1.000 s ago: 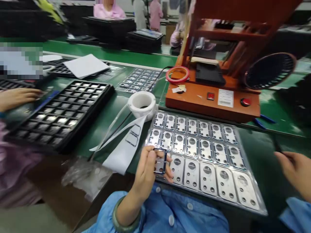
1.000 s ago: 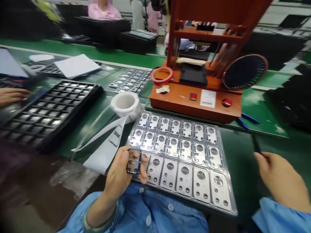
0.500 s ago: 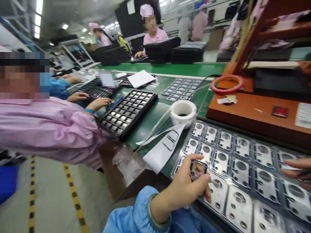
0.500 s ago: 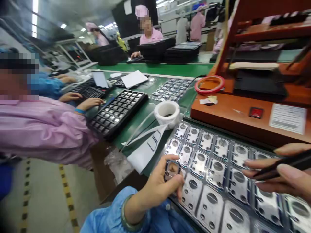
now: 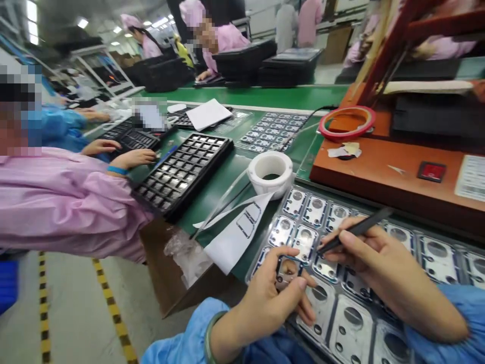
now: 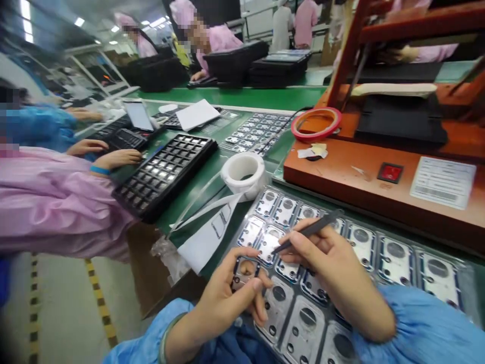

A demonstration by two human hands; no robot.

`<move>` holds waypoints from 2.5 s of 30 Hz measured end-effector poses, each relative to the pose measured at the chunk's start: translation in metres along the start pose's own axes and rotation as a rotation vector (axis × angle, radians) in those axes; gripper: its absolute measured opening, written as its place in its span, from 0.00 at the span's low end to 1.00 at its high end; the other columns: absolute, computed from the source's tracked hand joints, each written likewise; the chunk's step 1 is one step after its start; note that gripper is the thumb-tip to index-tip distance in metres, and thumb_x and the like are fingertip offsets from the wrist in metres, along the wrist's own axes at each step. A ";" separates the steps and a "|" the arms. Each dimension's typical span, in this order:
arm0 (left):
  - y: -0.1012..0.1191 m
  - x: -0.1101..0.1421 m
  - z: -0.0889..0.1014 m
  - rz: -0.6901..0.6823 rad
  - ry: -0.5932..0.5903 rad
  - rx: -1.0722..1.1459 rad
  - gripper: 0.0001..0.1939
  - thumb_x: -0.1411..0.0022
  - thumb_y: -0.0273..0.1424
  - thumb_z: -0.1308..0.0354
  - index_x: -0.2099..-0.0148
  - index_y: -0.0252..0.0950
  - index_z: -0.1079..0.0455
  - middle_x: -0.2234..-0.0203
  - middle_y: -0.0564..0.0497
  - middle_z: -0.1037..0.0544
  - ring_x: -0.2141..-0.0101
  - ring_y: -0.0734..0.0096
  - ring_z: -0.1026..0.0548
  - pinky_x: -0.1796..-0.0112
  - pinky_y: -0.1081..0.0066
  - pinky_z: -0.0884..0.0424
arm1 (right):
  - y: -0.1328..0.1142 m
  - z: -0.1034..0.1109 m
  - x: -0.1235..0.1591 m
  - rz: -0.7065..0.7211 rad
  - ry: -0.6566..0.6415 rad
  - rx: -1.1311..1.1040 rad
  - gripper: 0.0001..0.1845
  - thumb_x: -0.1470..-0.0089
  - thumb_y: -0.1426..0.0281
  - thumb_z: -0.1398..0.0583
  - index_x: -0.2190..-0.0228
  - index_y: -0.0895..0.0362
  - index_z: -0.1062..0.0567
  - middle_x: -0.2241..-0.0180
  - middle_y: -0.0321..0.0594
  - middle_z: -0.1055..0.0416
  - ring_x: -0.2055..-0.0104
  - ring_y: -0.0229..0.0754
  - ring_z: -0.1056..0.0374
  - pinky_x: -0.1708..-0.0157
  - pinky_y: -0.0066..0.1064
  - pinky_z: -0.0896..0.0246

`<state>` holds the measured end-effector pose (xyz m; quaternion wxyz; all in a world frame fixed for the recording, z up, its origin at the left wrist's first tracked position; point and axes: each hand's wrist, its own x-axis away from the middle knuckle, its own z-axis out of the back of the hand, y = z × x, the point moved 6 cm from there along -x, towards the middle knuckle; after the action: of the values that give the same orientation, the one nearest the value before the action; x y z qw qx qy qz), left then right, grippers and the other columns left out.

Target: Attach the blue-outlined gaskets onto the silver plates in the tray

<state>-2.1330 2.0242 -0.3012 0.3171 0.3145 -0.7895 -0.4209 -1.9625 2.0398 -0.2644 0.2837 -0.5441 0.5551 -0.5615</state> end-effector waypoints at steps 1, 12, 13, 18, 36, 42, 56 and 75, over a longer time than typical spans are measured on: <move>0.001 0.001 0.000 0.006 0.012 -0.028 0.19 0.35 0.35 0.43 0.48 0.41 0.48 0.65 0.53 0.24 0.77 0.82 0.23 0.74 0.81 0.24 | 0.002 -0.003 0.001 -0.022 -0.057 -0.044 0.20 0.61 0.57 0.29 0.71 0.56 0.28 0.72 0.44 0.23 0.70 0.43 0.25 0.70 0.29 0.25; 0.004 0.003 0.004 0.074 0.051 -0.247 0.15 0.33 0.36 0.47 0.49 0.41 0.46 0.65 0.51 0.26 0.81 0.85 0.30 0.83 0.86 0.36 | 0.008 -0.023 0.007 0.006 -0.238 -0.117 0.15 0.51 0.64 0.32 0.67 0.55 0.32 0.69 0.38 0.22 0.66 0.36 0.24 0.66 0.24 0.26; 0.004 0.003 0.003 0.067 0.037 -0.254 0.15 0.33 0.36 0.47 0.49 0.41 0.47 0.65 0.51 0.25 0.81 0.84 0.29 0.83 0.86 0.35 | 0.009 -0.024 0.008 -0.001 -0.253 -0.118 0.15 0.51 0.64 0.32 0.66 0.55 0.32 0.68 0.38 0.22 0.66 0.36 0.24 0.66 0.24 0.26; 0.003 0.003 0.003 0.044 0.018 -0.261 0.13 0.33 0.35 0.48 0.49 0.42 0.47 0.65 0.52 0.25 0.80 0.84 0.28 0.83 0.86 0.34 | 0.009 -0.029 0.010 -0.004 -0.319 -0.110 0.13 0.49 0.66 0.33 0.67 0.55 0.32 0.66 0.37 0.21 0.64 0.34 0.24 0.63 0.22 0.28; 0.008 0.004 0.001 0.060 0.103 -0.280 0.15 0.35 0.36 0.45 0.50 0.39 0.45 0.69 0.51 0.24 0.81 0.81 0.28 0.83 0.83 0.33 | 0.010 -0.029 0.012 -0.022 -0.288 -0.077 0.15 0.51 0.65 0.33 0.67 0.55 0.32 0.66 0.39 0.22 0.63 0.38 0.24 0.63 0.26 0.27; 0.008 0.004 0.003 0.071 0.077 -0.271 0.14 0.34 0.36 0.46 0.50 0.39 0.45 0.66 0.49 0.24 0.81 0.81 0.29 0.82 0.82 0.32 | 0.010 -0.030 0.011 -0.024 -0.290 -0.088 0.14 0.51 0.65 0.32 0.68 0.55 0.32 0.66 0.38 0.22 0.64 0.36 0.24 0.63 0.25 0.28; 0.010 0.004 0.000 0.022 0.026 -0.289 0.11 0.32 0.38 0.50 0.53 0.39 0.43 0.69 0.50 0.24 0.81 0.80 0.29 0.82 0.81 0.35 | 0.011 -0.028 0.012 -0.005 -0.283 -0.064 0.12 0.48 0.64 0.34 0.69 0.56 0.31 0.69 0.37 0.22 0.68 0.34 0.25 0.66 0.22 0.28; 0.014 0.004 0.000 0.024 0.156 -0.129 0.16 0.33 0.44 0.53 0.56 0.37 0.35 0.73 0.50 0.26 0.81 0.75 0.30 0.82 0.78 0.36 | 0.011 -0.024 0.012 0.024 -0.260 -0.040 0.12 0.48 0.63 0.34 0.69 0.55 0.30 0.69 0.37 0.22 0.68 0.36 0.25 0.65 0.25 0.27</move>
<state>-2.1386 2.0276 -0.2881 0.4022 0.3158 -0.7375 -0.4412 -1.9907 2.0334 -0.2660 0.3492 -0.6112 0.5311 -0.4716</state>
